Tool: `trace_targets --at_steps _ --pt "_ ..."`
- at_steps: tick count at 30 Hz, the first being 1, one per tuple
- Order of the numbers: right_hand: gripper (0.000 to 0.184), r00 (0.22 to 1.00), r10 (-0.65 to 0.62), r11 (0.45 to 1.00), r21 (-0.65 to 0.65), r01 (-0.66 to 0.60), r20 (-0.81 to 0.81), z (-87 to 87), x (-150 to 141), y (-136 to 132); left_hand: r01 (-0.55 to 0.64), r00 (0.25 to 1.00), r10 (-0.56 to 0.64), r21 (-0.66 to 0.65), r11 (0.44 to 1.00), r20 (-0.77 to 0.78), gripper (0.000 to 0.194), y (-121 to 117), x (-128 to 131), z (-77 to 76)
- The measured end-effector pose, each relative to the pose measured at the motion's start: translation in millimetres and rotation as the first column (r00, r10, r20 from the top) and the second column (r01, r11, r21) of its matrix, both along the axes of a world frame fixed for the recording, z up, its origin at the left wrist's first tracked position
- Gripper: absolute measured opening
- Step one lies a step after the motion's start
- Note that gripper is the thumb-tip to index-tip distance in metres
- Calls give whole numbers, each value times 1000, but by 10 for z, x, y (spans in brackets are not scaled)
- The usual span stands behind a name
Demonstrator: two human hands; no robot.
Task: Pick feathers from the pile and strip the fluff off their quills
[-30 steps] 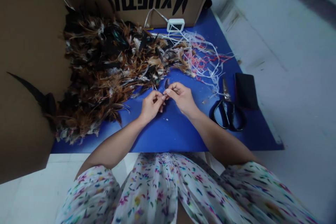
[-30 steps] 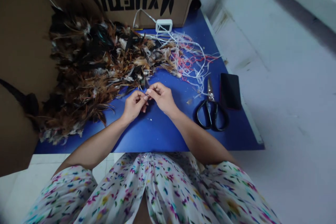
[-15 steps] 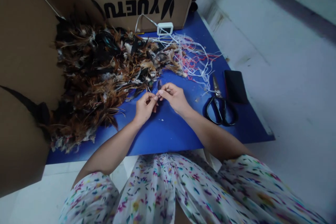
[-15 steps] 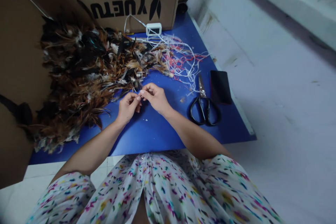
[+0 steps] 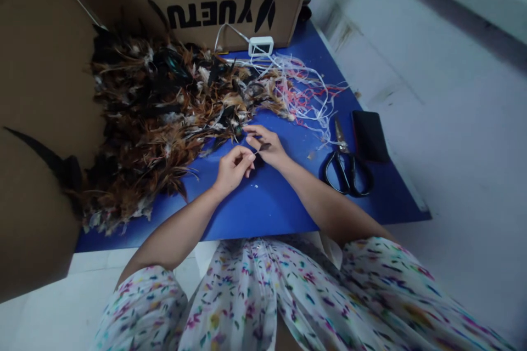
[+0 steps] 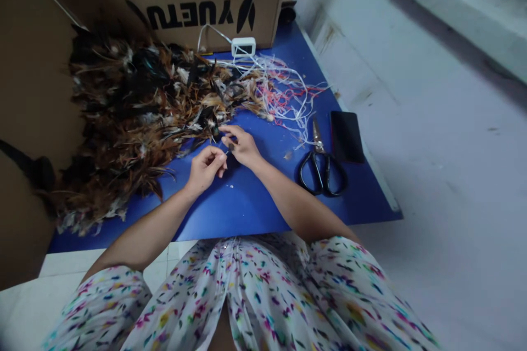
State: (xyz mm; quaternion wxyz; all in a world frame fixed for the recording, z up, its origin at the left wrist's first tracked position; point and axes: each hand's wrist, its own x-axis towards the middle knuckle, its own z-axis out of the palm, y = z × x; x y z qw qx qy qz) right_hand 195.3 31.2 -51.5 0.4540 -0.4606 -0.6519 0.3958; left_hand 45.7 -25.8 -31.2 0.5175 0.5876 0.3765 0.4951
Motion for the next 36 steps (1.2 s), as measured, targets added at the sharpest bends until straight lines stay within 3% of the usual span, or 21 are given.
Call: trace_targets --at_steps 3,8,14,23,30,36 --pt "36 990 56 996 64 -65 129 -45 -34 48 41 999 -41 0 999 17 38 -15 14 -2" --pt "33 966 24 995 86 -48 257 -33 -70 71 79 995 -77 -23 997 61 40 -13 19 11" --pt "24 989 -148 986 73 147 10 10 -54 39 80 994 -76 -59 995 75 39 -4 0 25" --pt "18 906 -313 949 -50 312 -286 75 115 22 56 993 -48 -69 996 105 36 33 -20 -21" --pt "16 793 -437 870 26 493 -425 55 227 153 50 993 -42 -68 996 112 35 39 -22 -26" --pt "11 752 -497 800 106 590 -434 63 383 215 44 994 -35 -87 995 105 38 49 -27 -14"
